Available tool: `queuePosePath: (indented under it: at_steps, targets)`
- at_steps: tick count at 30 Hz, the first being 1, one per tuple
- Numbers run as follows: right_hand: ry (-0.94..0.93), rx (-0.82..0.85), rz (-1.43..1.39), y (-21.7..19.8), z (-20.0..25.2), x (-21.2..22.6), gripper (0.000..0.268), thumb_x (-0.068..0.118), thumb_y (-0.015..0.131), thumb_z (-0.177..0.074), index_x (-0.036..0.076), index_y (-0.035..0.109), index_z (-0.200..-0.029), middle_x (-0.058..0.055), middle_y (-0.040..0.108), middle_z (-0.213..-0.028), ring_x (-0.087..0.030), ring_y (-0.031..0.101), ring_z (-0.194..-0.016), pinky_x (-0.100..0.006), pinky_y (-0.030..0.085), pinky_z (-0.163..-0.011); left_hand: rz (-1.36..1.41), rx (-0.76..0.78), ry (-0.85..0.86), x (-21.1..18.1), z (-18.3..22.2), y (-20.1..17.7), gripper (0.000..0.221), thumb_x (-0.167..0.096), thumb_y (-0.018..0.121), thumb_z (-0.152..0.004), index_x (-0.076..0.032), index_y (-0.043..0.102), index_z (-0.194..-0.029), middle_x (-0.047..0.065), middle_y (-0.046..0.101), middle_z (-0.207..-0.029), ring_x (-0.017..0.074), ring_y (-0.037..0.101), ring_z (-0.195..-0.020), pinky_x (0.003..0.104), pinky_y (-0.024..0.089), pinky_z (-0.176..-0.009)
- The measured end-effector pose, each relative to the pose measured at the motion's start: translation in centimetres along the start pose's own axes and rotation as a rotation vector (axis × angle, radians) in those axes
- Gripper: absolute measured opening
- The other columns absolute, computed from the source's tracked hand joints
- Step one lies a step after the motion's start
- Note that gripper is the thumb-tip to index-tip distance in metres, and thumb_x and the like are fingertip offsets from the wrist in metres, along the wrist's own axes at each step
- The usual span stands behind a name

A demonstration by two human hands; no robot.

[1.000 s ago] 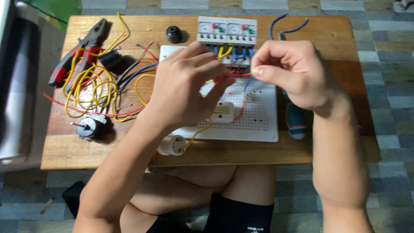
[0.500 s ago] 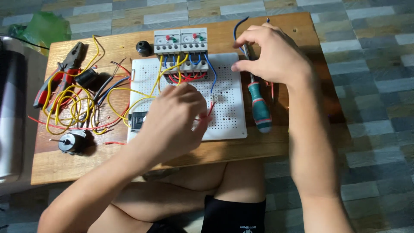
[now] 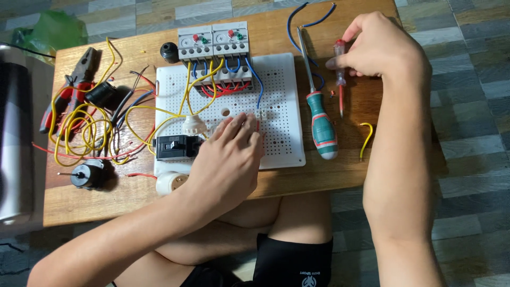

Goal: Wiring electrical components on a mounting board using screwdrivers and manual wire placement.

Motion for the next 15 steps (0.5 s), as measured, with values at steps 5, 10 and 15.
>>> queuePosePath:
  at_steps: [5, 10, 15]
  targets:
    - [-0.101, -0.031, -0.074, 0.3, -0.8, -1.2, 0.034, 0.002, 0.078, -0.082, 0.001, 0.068, -0.115, -0.012, 0.074, -0.083, -0.02, 0.069, -0.061, -0.032, 0.053, -0.056, 0.05, -0.065, -0.022, -0.3, 0.7, 0.4, 0.047, -0.014, 0.062, -0.076, 0.011, 0.057, -0.115, 0.033, 0.057, -0.134, 0.0461, 0.052, -0.134, 0.052, 0.043, -0.112]
    - [-0.298, -0.236, -0.125, -0.3, -1.1, -2.0, 0.033, 0.001, 0.075, -0.088, -0.001, 0.069, -0.121, -0.012, 0.072, -0.09, -0.019, 0.066, -0.067, -0.034, 0.051, -0.059, 0.054, -0.067, -0.016, 0.1, 1.3, 0.3, 0.048, -0.018, 0.064, -0.081, 0.012, 0.059, -0.118, 0.031, 0.059, -0.134, 0.0442, 0.052, -0.135, 0.052, 0.038, -0.117]
    - [-0.578, -0.398, -0.27, -1.3, 0.7, -0.2, 0.005, -0.004, 0.072, -0.112, -0.003, 0.073, -0.108, -0.012, 0.071, -0.088, -0.018, 0.065, -0.066, -0.027, 0.049, -0.054, 0.037, -0.041, 0.045, 1.7, 2.5, -0.1, 0.051, -0.022, 0.07, -0.077, 0.01, 0.06, -0.117, 0.029, 0.062, -0.136, 0.0435, 0.053, -0.137, 0.056, 0.029, -0.124]
Point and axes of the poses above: each hand's wrist, its own z-axis away from the middle knuckle, its own y-axis out of the palm, x = y × z, the point moved 3 cm from there along -z, towards the middle knuckle
